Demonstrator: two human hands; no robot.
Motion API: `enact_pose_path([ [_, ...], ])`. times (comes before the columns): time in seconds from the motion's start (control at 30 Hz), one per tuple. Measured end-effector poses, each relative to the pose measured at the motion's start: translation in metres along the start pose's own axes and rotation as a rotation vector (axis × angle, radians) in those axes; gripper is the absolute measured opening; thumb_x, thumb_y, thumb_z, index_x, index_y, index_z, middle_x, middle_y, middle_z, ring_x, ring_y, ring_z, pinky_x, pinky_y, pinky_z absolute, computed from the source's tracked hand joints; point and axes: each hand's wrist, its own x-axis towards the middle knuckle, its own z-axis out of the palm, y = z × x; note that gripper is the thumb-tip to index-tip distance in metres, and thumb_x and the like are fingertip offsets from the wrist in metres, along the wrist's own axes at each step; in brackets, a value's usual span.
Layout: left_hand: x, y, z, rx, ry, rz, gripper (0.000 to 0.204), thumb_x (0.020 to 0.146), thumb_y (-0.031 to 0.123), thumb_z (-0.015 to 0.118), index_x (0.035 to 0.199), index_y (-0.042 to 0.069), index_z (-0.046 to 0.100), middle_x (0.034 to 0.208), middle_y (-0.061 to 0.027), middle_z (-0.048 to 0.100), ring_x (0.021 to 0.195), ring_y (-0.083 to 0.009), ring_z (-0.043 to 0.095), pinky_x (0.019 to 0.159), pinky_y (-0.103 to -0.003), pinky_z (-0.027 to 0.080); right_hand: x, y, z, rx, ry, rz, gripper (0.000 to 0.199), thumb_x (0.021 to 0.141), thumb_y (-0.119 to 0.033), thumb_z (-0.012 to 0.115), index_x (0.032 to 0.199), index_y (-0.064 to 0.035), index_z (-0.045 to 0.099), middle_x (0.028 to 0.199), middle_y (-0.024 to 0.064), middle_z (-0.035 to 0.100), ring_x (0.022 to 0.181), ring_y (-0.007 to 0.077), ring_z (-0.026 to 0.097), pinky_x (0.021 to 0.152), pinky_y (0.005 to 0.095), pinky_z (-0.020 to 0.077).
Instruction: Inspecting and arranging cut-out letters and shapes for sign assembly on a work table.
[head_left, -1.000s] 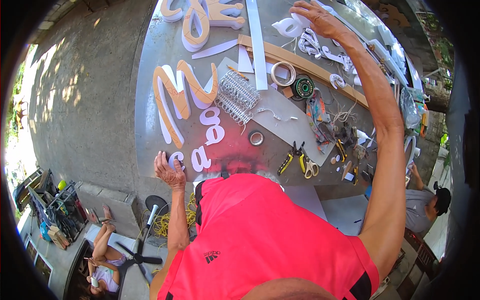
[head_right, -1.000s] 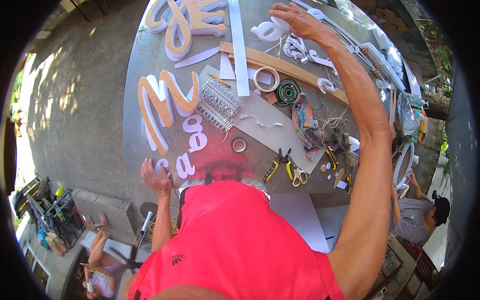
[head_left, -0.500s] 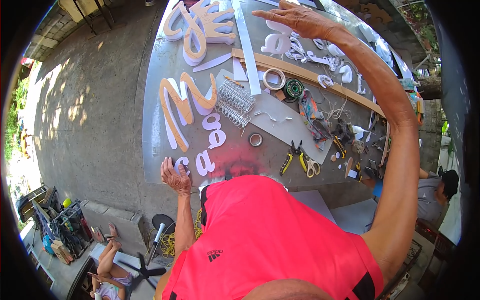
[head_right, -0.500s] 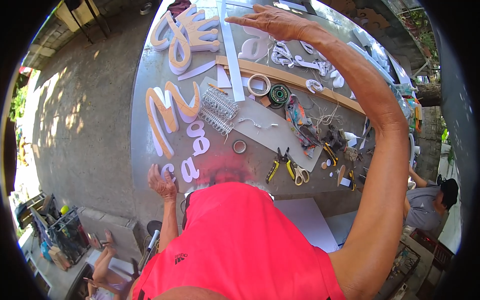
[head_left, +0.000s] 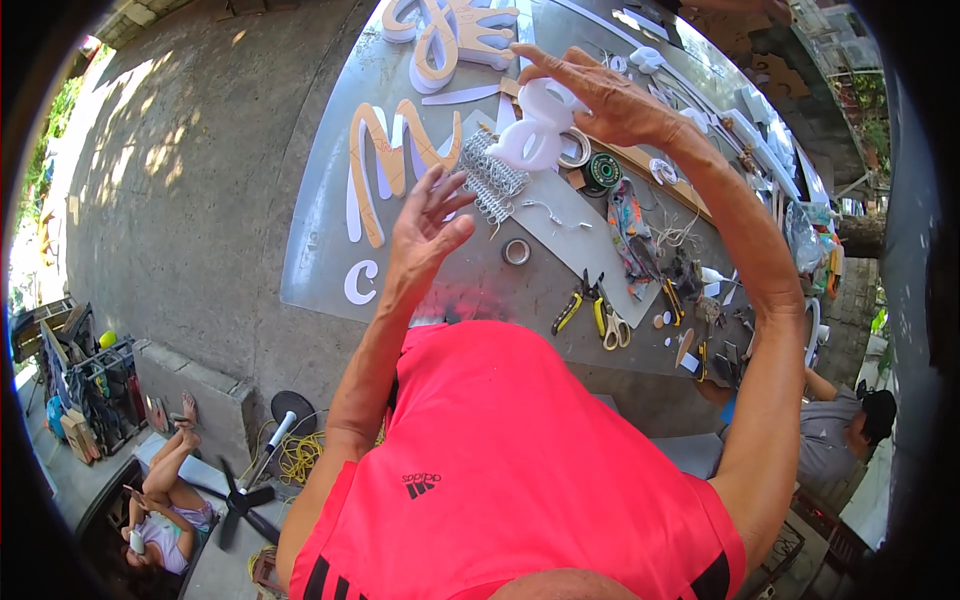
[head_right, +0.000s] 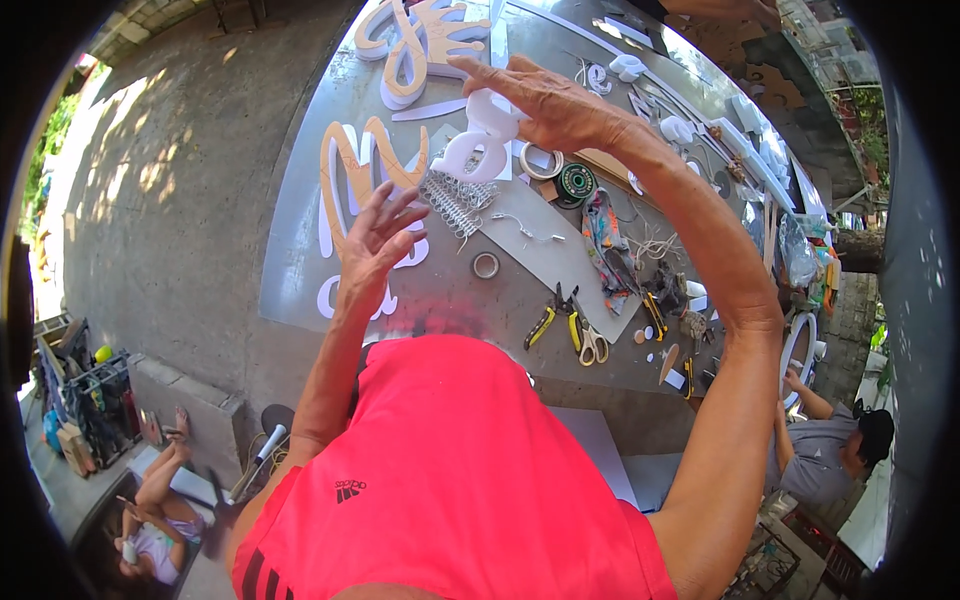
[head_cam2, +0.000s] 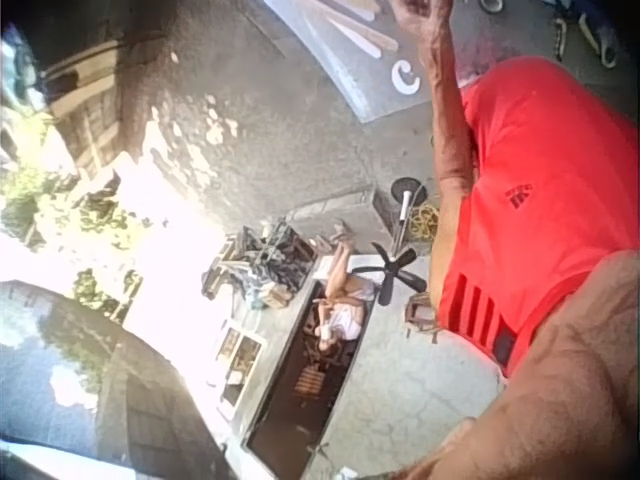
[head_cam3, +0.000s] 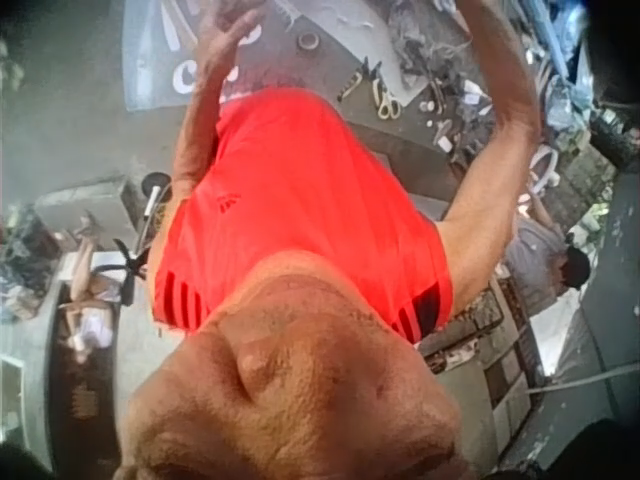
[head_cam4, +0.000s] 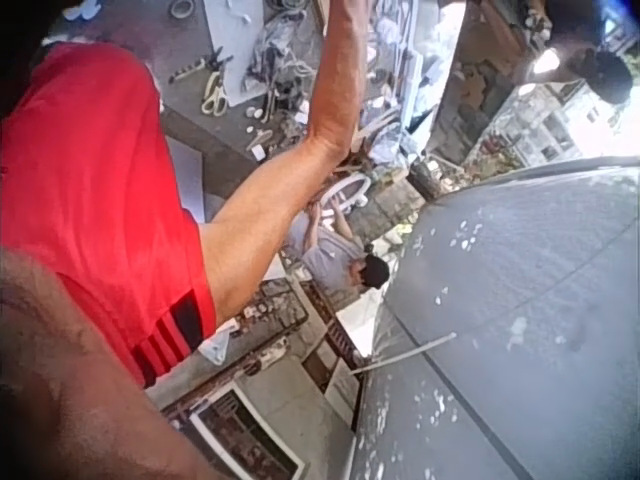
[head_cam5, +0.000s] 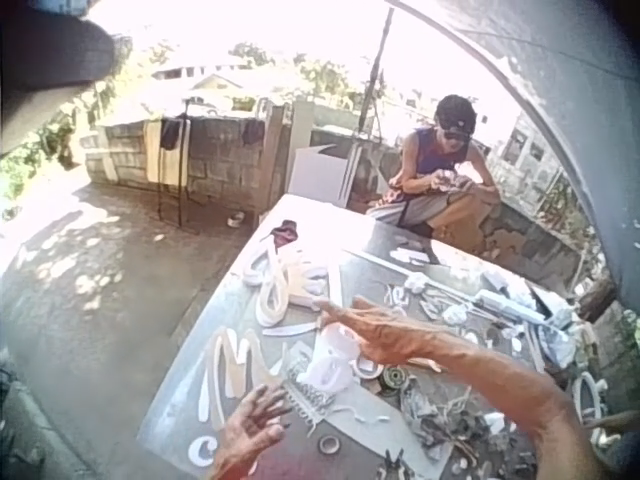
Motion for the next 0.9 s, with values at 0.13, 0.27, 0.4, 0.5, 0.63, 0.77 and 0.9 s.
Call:
enact_pose_path([
  [0.13, 0.015, -0.019, 0.03, -0.323, 0.004, -0.21, 0.057, 0.093, 0.008, 0.068, 0.14, -0.008, 0.04, 0.123, -0.0188, 0.064, 0.107, -0.0253, 0.068, 0.093, -0.038, 0.058, -0.01, -0.041, 0.026, 0.016, -0.023, 0.059, 0.099, 0.075, 0.011, 0.063, 0.159, -0.0208, 0.021, 0.138, 0.0081, 0.058, 0.12, 0.0332, 0.053, 0.112, 0.0429, 0.0401],
  [0.27, -0.001, -0.036, 0.011, -0.395, 0.013, -0.19, 0.052, 0.093, 0.004, 0.066, 0.135, -0.012, 0.041, 0.123, -0.0234, 0.063, 0.108, -0.0277, 0.067, 0.094, -0.041, 0.059, -0.035, -0.046, 0.042, 0.407, 0.176, 0.132, 0.09, 0.08, 0.008, 0.063, 0.158, -0.0174, 0.024, 0.138, 0.0108, 0.058, 0.121, 0.0262, 0.055, 0.093, 0.0351, 0.0541],
  [0.4, -0.009, -0.049, -0.004, -0.418, 0.028, -0.197, 0.052, 0.093, 0.004, 0.066, 0.136, -0.011, 0.04, 0.123, -0.0235, 0.063, 0.109, -0.0294, 0.067, 0.095, -0.042, 0.058, -0.064, -0.057, 0.089, 0.848, 0.447, 0.46, 0.052, 0.1, -0.01, 0.056, 0.149, -0.0024, 0.04, 0.134, 0.0141, 0.059, 0.105, 0.0198, 0.064, 0.085, 0.0316, 0.0569],
  [0.5, -0.015, -0.056, -0.012, -0.404, 0.015, -0.23, 0.053, 0.093, 0.003, 0.066, 0.136, -0.011, 0.039, 0.124, -0.0238, 0.063, 0.11, -0.0305, 0.067, 0.096, -0.042, 0.058, -0.08, -0.083, 0.121, 1.106, 0.521, 0.581, 0.047, 0.104, -0.018, 0.052, 0.146, 0.0009, 0.043, 0.134, 0.0105, 0.058, 0.108, 0.0207, 0.065, 0.089, 0.0328, 0.056],
  [0.63, -0.031, -0.064, -0.022, -0.365, -0.015, -0.301, 0.052, 0.093, 0.004, 0.066, 0.136, -0.011, 0.041, 0.122, -0.0228, 0.063, 0.109, -0.0306, 0.067, 0.096, -0.042, 0.058, -0.091, -0.111, 0.157, 1.174, 0.683, 0.67, 0.043, 0.105, -0.022, 0.052, 0.14, 0.0023, 0.051, 0.123, 0.0107, 0.061, 0.106, 0.0214, 0.065, 0.086, 0.0333, 0.057],
  [0.77, -0.043, -0.068, -0.034, -0.309, -0.096, -0.431, 0.05, 0.092, 0.008, 0.068, 0.132, -0.011, 0.046, 0.119, -0.0215, 0.064, 0.105, -0.0296, 0.069, 0.091, -0.042, 0.06, -0.111, -0.118, 0.167, 1.126, 0.679, 0.807, 0.049, 0.099, -0.033, 0.064, 0.131, 0.0031, 0.06, 0.117, 0.0085, 0.058, 0.089, 0.0135, 0.063, 0.069, 0.0263, 0.0536],
  [0.9, -0.024, -0.05, -0.052, 0.05, -0.331, -0.483, 0.059, 0.09, 0.016, 0.072, 0.137, -0.008, 0.047, 0.112, -0.0186, 0.068, 0.095, -0.0237, 0.071, 0.08, -0.035, 0.061, -0.149, -0.118, 0.178, 1.415, 0.405, 0.9, 0.051, 0.092, -0.032, 0.072, 0.128, 0.0025, 0.063, 0.103, 0.0085, 0.064, 0.076, 0.0136, 0.062, 0.063, 0.0267, 0.0505],
])
